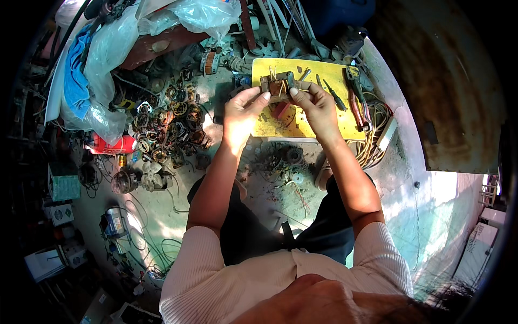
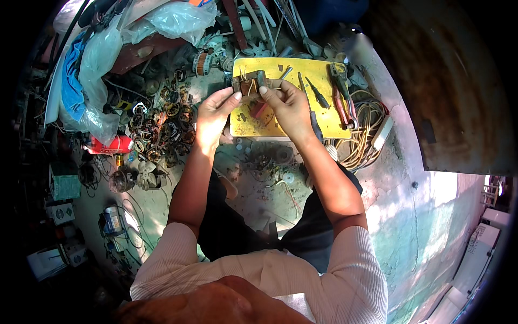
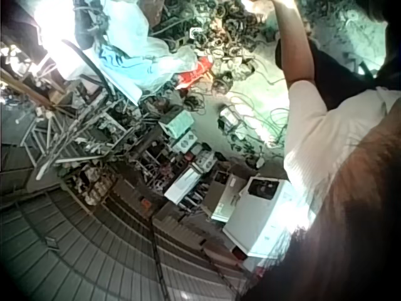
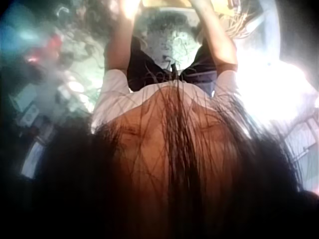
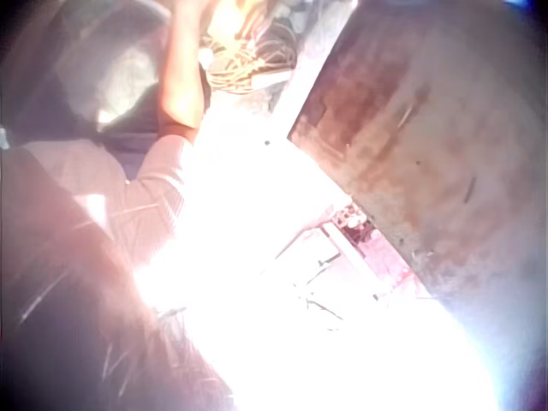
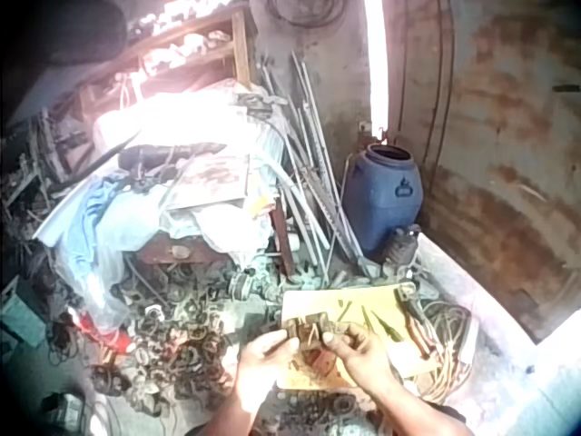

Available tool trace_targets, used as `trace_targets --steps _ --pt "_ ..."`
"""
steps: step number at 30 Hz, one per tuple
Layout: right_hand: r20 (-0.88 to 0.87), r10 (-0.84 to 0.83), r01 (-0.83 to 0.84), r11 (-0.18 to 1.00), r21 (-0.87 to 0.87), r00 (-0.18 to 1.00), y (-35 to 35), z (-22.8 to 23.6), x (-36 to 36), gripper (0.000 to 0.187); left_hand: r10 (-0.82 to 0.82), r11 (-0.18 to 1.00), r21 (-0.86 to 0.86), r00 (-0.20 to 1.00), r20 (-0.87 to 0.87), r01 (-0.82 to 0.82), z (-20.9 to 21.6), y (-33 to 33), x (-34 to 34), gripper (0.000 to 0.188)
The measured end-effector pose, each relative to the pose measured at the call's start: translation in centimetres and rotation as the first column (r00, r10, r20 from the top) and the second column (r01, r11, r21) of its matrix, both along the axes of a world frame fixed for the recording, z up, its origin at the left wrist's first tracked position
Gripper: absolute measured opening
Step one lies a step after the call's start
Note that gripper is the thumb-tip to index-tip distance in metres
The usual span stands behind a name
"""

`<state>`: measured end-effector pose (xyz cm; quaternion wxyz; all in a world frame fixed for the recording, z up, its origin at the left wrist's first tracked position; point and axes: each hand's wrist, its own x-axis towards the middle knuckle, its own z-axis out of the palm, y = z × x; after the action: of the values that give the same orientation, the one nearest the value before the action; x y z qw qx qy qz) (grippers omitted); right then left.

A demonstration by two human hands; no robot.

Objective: The person disassembles an electrical motor assembly by prying metal components with a screwdriver, pulling wires with pliers, and using a ratchet on the core before handling a circular motor housing.

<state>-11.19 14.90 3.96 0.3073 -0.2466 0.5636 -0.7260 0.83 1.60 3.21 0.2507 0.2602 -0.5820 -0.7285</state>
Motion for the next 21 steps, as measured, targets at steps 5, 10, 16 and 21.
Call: trace_targets --steps 5,10,16,21 --pt "0.02 -0.005 0.005 1.0 -0.001 1.0 -0.22 -0.25 0.03 0.024 0.003 1.0 0.001 1.0 0.011 -0.003 -0.26 -0.33 0.13 0.039" --pt "-0.003 0.006 -0.005 0.998 0.059 1.0 0.05 -0.13 -0.05 0.028 0.013 1.0 -0.013 1.0 0.01 -0.013 -0.47 -0.39 0.21 0.04" --pt "0.062 0.014 -0.015 1.0 0.019 0.998 0.17 -0.39 -0.1 0.032 0.013 1.0 -0.014 1.0 0.016 -0.013 -0.25 -0.41 0.34 0.038" --pt "0.049 0.015 -0.018 0.998 0.059 0.999 0.08 -0.47 0.03 0.033 0.019 1.0 -0.008 1.0 0.02 -0.019 0.41 -0.26 0.6 0.035"
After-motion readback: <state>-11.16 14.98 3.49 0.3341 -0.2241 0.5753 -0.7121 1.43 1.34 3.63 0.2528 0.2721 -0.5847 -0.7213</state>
